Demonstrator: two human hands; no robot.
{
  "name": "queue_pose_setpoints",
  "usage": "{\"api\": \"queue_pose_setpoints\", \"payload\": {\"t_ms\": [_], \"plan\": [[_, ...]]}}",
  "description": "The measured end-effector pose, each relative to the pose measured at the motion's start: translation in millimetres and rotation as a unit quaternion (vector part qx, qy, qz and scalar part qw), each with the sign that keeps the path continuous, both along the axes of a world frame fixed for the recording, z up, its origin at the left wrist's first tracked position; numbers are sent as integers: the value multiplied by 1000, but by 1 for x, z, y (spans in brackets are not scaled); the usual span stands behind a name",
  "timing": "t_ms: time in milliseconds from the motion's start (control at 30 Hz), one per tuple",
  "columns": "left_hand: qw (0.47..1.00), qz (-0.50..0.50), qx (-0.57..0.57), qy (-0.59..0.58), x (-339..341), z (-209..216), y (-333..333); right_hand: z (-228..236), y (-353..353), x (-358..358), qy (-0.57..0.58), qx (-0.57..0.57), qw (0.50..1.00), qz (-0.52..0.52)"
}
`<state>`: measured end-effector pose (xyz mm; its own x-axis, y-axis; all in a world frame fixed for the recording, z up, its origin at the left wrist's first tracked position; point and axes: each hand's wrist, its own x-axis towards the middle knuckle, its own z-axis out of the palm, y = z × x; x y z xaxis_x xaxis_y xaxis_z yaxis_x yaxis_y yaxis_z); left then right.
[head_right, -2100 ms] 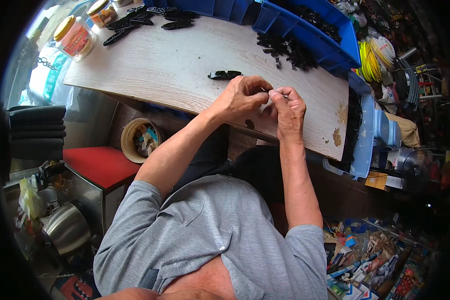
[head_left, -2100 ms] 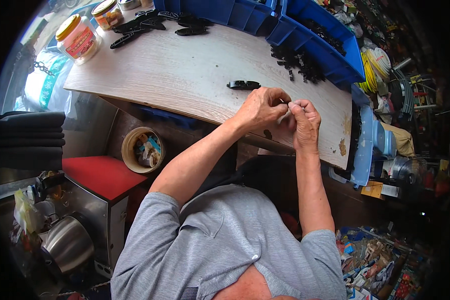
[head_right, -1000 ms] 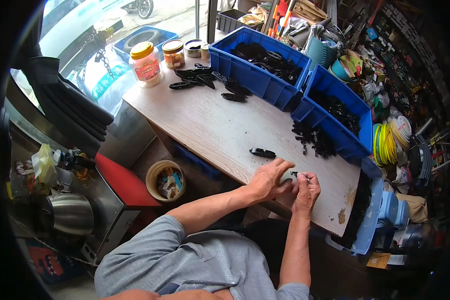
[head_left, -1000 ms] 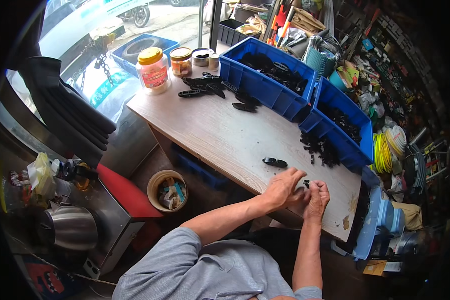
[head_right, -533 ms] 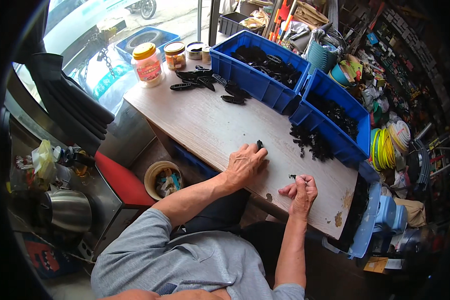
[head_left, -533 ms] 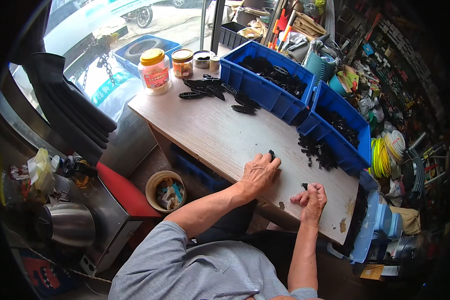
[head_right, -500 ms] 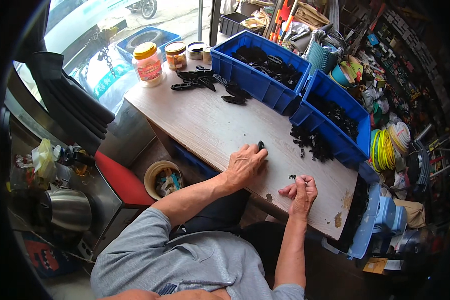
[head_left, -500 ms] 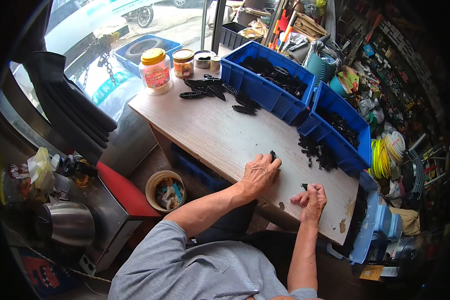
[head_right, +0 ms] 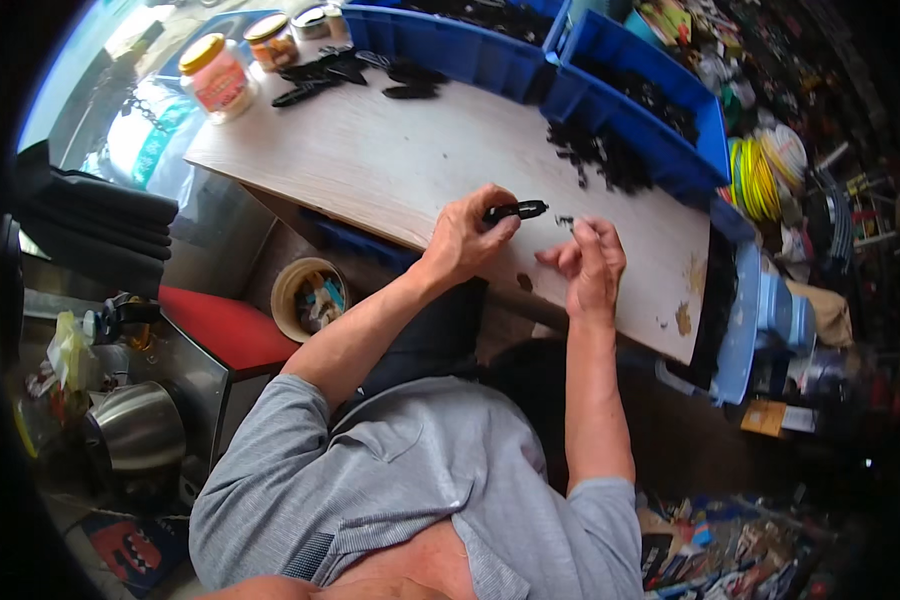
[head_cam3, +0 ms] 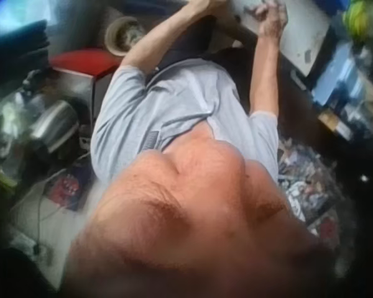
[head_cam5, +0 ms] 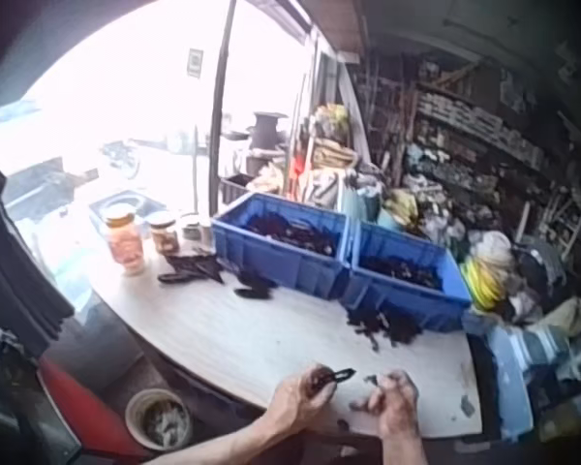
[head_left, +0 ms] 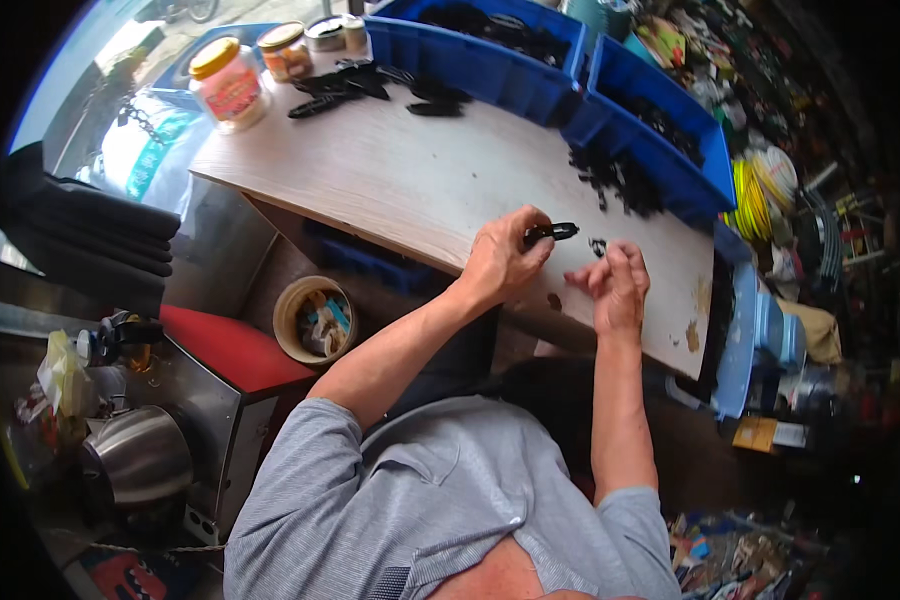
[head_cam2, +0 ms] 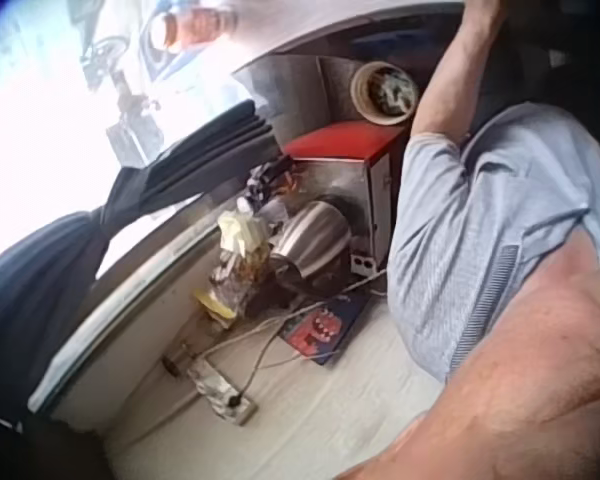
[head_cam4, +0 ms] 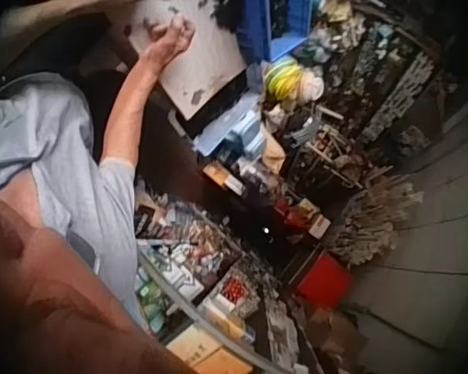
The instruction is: The person assembles small black plastic components by hand at a workbench.
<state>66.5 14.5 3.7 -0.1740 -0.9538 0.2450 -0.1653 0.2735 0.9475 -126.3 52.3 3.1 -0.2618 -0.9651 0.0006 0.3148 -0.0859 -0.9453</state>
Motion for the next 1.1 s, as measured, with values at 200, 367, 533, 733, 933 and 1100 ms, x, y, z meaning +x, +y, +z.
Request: {"api": "queue_pose_setpoints", "payload": {"t_ms": [200, 367, 533, 733, 933, 1100], "plan": [[942, -177, 200, 205, -21, 3, 7, -3, 2, 3, -45, -5, 999, 1], [940, -177, 210, 200, -28, 5, 7, -8, 4, 3, -53, -25, 998, -4], [934, -177, 226, 213, -29, 8, 6, 7, 9, 7, -67, 5, 997, 34], [909, -151, 297, 252, -32, 14, 2, -1, 3, 0, -88, 16, 995, 45], [915, -129, 275, 264, -34, 7, -2, 10, 2, 7, -45, 42, 998, 24], [892, -109, 292, 328, -32, 7, 2, 20, 3, 6, 66, 97, 992, 49]]}}
